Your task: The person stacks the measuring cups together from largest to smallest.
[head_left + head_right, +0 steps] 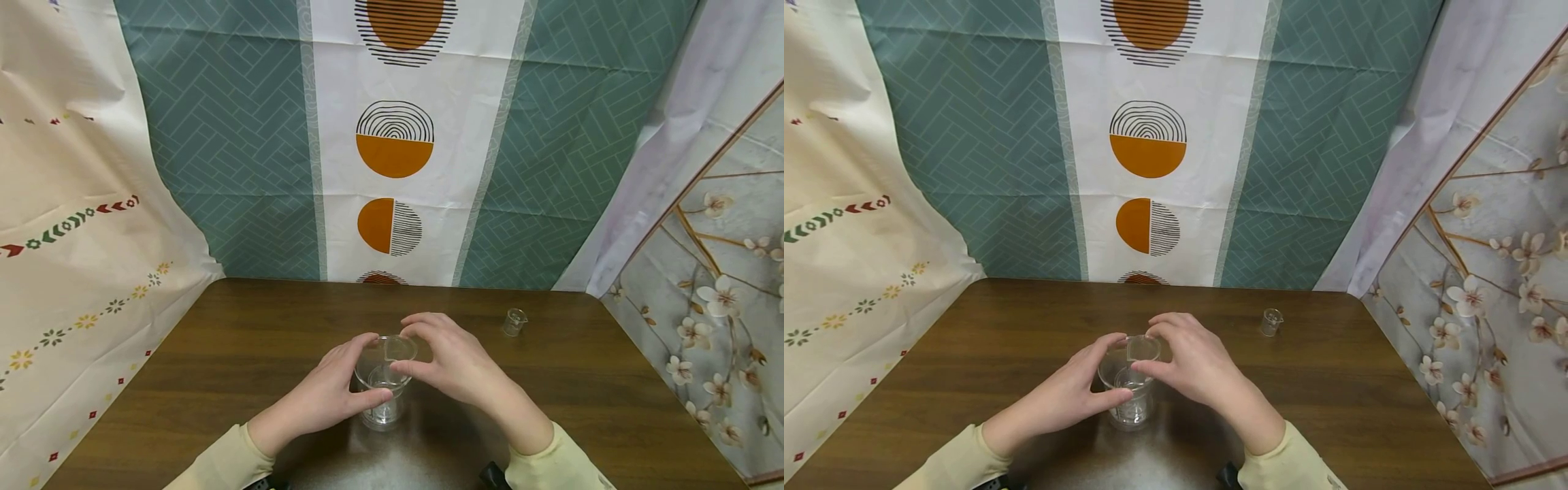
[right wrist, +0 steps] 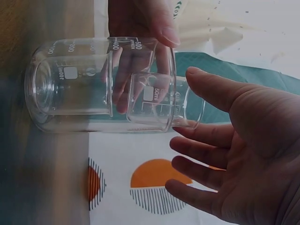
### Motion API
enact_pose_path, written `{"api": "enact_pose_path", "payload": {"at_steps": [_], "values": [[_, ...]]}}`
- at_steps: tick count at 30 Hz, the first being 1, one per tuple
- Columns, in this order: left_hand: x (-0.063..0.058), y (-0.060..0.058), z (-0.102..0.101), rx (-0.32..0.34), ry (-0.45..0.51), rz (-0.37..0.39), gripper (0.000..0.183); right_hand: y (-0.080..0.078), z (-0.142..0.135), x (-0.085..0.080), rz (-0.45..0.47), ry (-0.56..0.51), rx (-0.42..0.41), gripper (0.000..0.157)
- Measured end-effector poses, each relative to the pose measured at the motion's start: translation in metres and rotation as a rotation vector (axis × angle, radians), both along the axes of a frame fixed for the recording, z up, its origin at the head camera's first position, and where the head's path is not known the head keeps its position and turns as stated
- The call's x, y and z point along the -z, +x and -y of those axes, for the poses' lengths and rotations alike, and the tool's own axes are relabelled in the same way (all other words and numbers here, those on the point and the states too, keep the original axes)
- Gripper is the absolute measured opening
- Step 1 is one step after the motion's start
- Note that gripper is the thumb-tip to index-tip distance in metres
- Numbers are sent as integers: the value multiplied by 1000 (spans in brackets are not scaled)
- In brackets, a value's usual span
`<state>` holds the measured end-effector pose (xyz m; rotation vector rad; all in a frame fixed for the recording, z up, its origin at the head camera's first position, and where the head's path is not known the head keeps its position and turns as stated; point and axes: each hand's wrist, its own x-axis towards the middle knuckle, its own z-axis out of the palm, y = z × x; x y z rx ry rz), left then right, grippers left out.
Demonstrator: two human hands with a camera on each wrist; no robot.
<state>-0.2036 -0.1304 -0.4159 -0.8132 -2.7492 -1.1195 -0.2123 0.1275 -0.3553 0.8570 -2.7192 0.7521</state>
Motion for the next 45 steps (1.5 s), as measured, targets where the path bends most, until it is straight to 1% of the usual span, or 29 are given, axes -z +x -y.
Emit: {"api": "enact_pose_path", "payload": {"at_steps": [6,17,24,32,45], "values": [[0,0,0,2,0,-9,88,-1,2,2,21,19,-3,45],[0,0,0,0,-1,8,88,-1,3,6,38,22,-7,45],[1,0,0,-2,-6,-3,88,-1,3,6,34,28,-13,45],[0,0,0,-2,-8,2,89,-1,3,6,22,30,-22,45],[1,0,0,2,-5,1,89,-2,3,8,33,29,-24,47]]}}
